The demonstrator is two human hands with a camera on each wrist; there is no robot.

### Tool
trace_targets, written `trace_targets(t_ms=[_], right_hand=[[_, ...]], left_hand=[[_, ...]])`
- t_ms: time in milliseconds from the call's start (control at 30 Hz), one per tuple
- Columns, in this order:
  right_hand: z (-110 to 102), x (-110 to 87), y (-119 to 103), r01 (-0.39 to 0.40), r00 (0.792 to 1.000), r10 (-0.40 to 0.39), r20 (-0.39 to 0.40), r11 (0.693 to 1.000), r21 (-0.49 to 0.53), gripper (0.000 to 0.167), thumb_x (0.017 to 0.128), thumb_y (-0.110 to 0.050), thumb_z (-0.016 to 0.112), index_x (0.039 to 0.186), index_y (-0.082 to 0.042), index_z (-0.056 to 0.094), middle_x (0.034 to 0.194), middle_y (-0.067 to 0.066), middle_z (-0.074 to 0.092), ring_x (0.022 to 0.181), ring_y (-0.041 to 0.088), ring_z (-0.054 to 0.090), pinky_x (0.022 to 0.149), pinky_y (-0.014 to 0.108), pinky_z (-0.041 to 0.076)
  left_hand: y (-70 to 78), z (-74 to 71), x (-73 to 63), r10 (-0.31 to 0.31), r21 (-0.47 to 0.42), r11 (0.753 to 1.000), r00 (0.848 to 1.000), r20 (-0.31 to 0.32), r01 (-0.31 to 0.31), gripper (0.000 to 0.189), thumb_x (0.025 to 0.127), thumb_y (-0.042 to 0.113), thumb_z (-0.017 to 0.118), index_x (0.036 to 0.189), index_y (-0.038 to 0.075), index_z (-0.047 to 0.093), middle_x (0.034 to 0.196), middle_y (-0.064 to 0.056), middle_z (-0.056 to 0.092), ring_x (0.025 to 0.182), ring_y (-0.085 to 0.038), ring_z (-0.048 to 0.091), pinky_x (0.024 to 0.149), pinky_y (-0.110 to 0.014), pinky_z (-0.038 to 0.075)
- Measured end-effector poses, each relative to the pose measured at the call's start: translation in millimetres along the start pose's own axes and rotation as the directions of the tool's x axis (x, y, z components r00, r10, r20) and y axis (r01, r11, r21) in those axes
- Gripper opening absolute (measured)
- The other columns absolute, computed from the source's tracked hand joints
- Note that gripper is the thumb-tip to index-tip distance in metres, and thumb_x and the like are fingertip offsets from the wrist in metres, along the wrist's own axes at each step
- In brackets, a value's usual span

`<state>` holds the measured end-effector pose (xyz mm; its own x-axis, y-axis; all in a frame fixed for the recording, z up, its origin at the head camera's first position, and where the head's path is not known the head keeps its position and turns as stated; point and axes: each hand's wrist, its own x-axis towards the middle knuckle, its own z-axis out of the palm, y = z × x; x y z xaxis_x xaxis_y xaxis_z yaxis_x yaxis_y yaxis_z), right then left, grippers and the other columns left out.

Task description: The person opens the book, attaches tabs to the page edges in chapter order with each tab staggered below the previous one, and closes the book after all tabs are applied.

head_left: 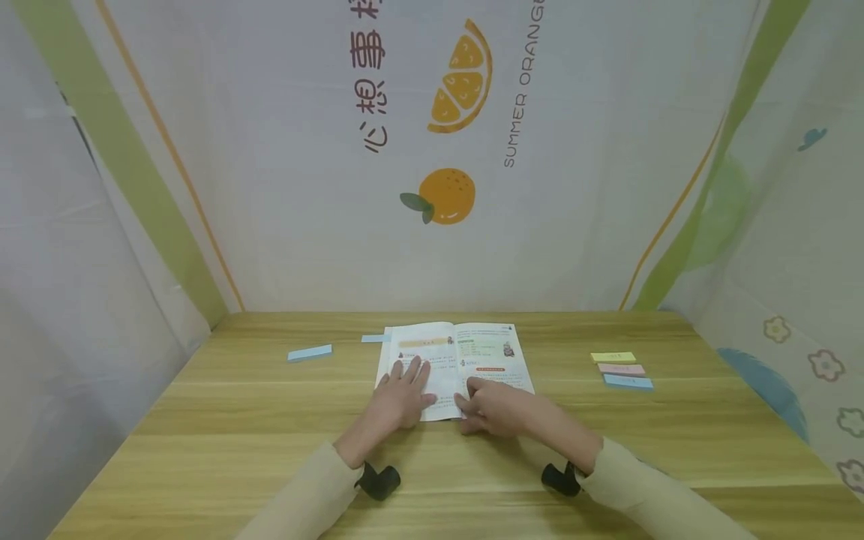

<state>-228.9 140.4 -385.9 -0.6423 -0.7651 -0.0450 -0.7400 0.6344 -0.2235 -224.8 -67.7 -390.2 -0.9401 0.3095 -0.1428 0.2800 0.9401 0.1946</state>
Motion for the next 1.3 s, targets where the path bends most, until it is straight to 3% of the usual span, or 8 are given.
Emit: trace_targets(t_ms=[300, 533, 767, 900, 1100, 1300], right_hand=[[-3.7, -11.0, -0.3, 0.084, 0.995, -0.083, 0.051, 0.996, -0.014, 0.041, 0.097, -0.034, 0.066, 0.13, -0.009, 0.069, 0.094, -0.002, 0.048, 0.066, 0.002, 0.042, 0.065, 0.018, 0.044], [-10.7, -4.9, 6.7, -0.015, 0.998, 0.008, 0.054, 0.991, 0.136, 0.035, 0.098, -0.034, 0.066, 0.123, -0.01, 0.073, 0.088, -0.004, 0.046, 0.068, 0.005, 0.04, 0.063, 0.022, 0.04], [-12.0, -1.5, 17.0, -0.036, 0.997, 0.022, 0.074, 0.982, 0.185, 0.03, 0.099, -0.035, 0.065, 0.112, -0.013, 0.079, 0.084, -0.005, 0.047, 0.071, 0.007, 0.039, 0.062, 0.022, 0.037], [-13.2, -2.3, 17.1, -0.03, 0.997, 0.016, 0.073, 0.981, 0.193, 0.031, 0.099, -0.036, 0.065, 0.115, -0.012, 0.078, 0.085, -0.006, 0.047, 0.071, 0.006, 0.039, 0.062, 0.022, 0.037], [-14.0, -3.5, 18.5, -0.026, 0.997, 0.011, 0.07, 0.977, 0.214, 0.036, 0.1, -0.036, 0.063, 0.124, -0.011, 0.072, 0.086, -0.007, 0.05, 0.071, 0.006, 0.04, 0.063, 0.022, 0.038], [-18.3, -9.2, 27.1, -0.009, 1.0, 0.007, 0.009, 0.983, 0.184, 0.042, 0.102, -0.035, 0.061, 0.134, -0.008, 0.067, 0.097, -0.002, 0.058, 0.08, 0.008, 0.05, 0.072, 0.026, 0.048]], left_hand=[[-2.7, -1.7, -1.3, 0.012, 0.007, 1.0, 1.0, 0.003, -0.012, 0.062, 0.107, 0.035, 0.047, 0.158, 0.004, 0.031, 0.164, -0.016, 0.024, 0.149, -0.042, 0.02, 0.118, -0.055, 0.025], [-11.4, -2.4, 11.1, 0.057, 0.05, 0.997, 0.998, 0.004, -0.058, 0.062, 0.109, 0.037, 0.043, 0.159, 0.005, 0.027, 0.165, -0.015, 0.022, 0.149, -0.042, 0.02, 0.118, -0.053, 0.025], [-25.0, -6.5, 18.1, 0.176, 0.035, 0.984, 0.984, 0.042, -0.177, 0.06, 0.109, 0.036, 0.042, 0.157, 0.0, 0.031, 0.163, -0.02, 0.024, 0.151, -0.039, 0.018, 0.122, -0.047, 0.017], [-32.1, -9.6, 19.0, 0.207, 0.012, 0.978, 0.976, 0.074, -0.208, 0.062, 0.109, 0.035, 0.043, 0.157, -0.001, 0.029, 0.164, -0.021, 0.022, 0.151, -0.041, 0.014, 0.122, -0.047, 0.014], [-38.1, -14.2, 19.0, 0.212, -0.056, 0.977, 0.971, 0.108, -0.207, 0.065, 0.107, 0.036, 0.049, 0.158, 0.001, 0.028, 0.165, -0.021, 0.019, 0.15, -0.045, 0.011, 0.121, -0.052, 0.016], [-40.8, -16.5, 17.8, 0.221, -0.098, 0.973, 0.966, 0.133, -0.209, 0.069, 0.105, 0.035, 0.055, 0.158, 0.0, 0.027, 0.165, -0.02, 0.016, 0.15, -0.046, 0.011, 0.12, -0.055, 0.017]])
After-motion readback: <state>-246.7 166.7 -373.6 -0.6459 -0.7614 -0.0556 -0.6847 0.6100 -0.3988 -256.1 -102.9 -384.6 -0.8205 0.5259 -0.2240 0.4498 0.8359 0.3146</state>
